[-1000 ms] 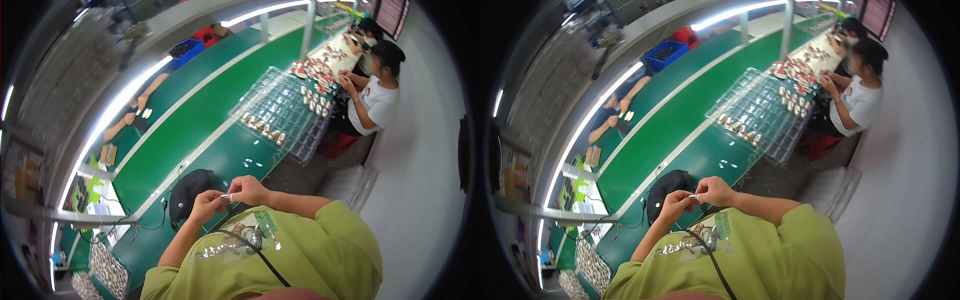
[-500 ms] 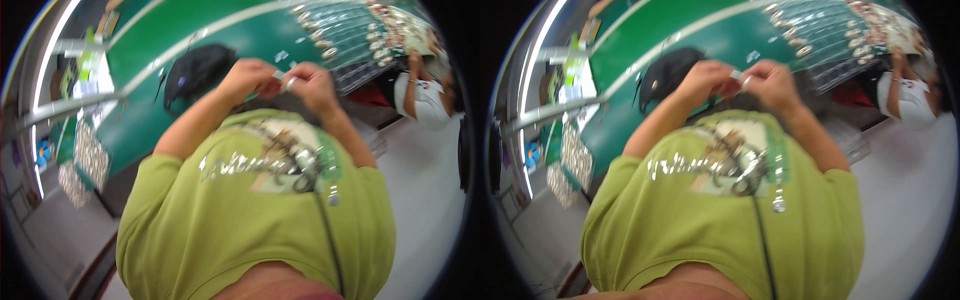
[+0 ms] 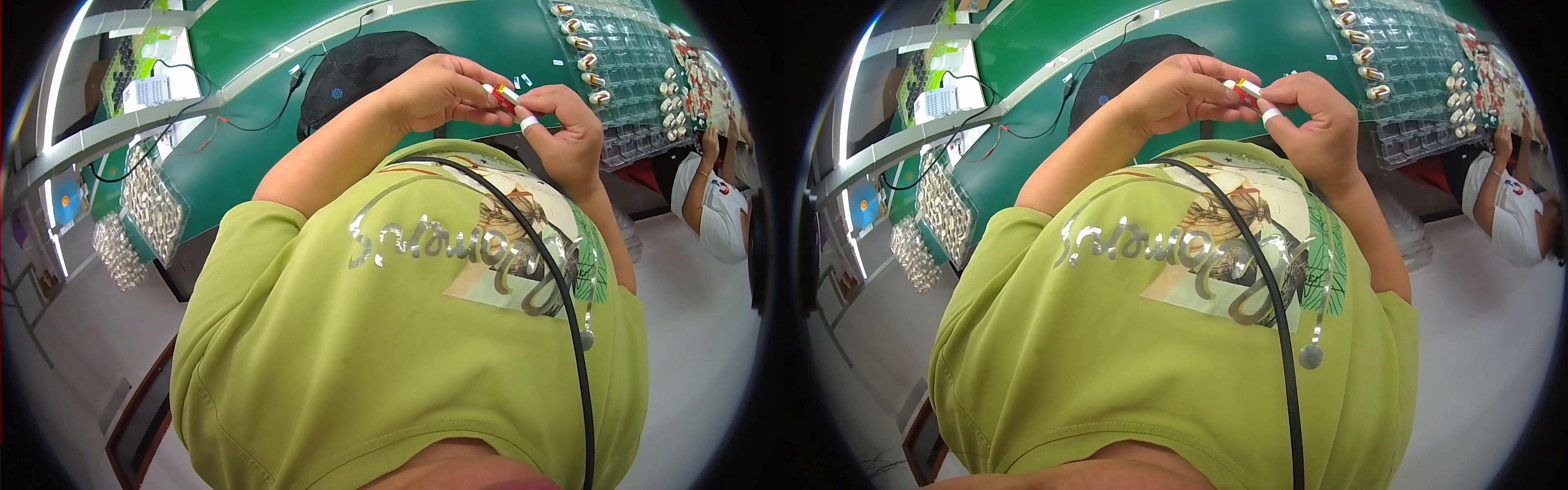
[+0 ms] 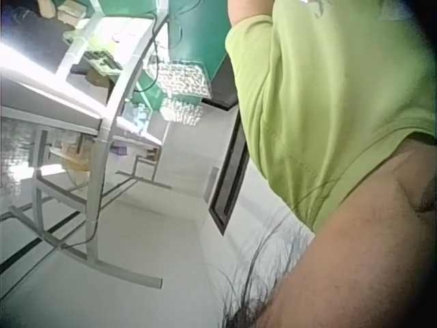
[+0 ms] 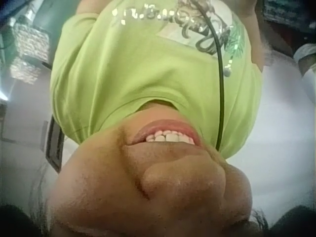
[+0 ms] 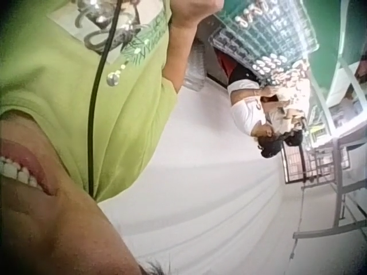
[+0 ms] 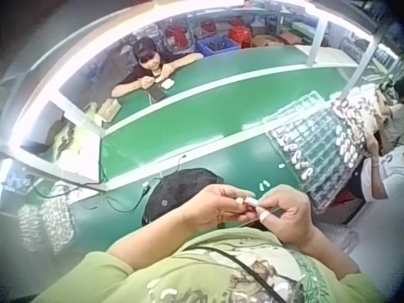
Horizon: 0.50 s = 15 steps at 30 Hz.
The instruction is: The person assembles small components by applying tape around them by hand and placing the finished pieces into a plastic tray.
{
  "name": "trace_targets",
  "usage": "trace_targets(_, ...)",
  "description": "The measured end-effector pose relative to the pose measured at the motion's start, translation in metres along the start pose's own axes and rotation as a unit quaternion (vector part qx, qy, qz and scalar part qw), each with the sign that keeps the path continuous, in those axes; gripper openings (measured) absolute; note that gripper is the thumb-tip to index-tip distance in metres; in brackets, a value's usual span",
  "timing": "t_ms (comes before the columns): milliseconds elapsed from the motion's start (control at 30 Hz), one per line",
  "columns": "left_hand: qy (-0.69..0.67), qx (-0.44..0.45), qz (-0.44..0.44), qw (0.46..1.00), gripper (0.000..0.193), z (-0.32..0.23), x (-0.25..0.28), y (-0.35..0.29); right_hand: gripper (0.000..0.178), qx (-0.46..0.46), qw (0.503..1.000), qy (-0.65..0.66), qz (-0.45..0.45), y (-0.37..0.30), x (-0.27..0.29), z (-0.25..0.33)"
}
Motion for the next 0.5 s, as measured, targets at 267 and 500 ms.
trace_targets(267, 0.001, -0.017, -0.023, 1.0, 0.032, -0.005, -0.014, 0.017, 0.012, 0.019, 1.0, -0.011, -0.001, 0.01, 0.023, -0.009)
trace_targets(500, 0.125, -0.086, -0.086, 0.985, 0.027, -0.015, -0.018, 0.02, 0.007, -0.139, 0.98, 0.13, 0.052, 0.011, 0.033, -0.038)
Point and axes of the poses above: each hand's wrist, its own y-axis towards the middle knuckle, its own x-axis out of the back of the hand, z = x × y, the point moved 8 cm from there along y, towards the middle knuckle, and after that the axes turned 12 degrees about -x, right-handed, at the moved point
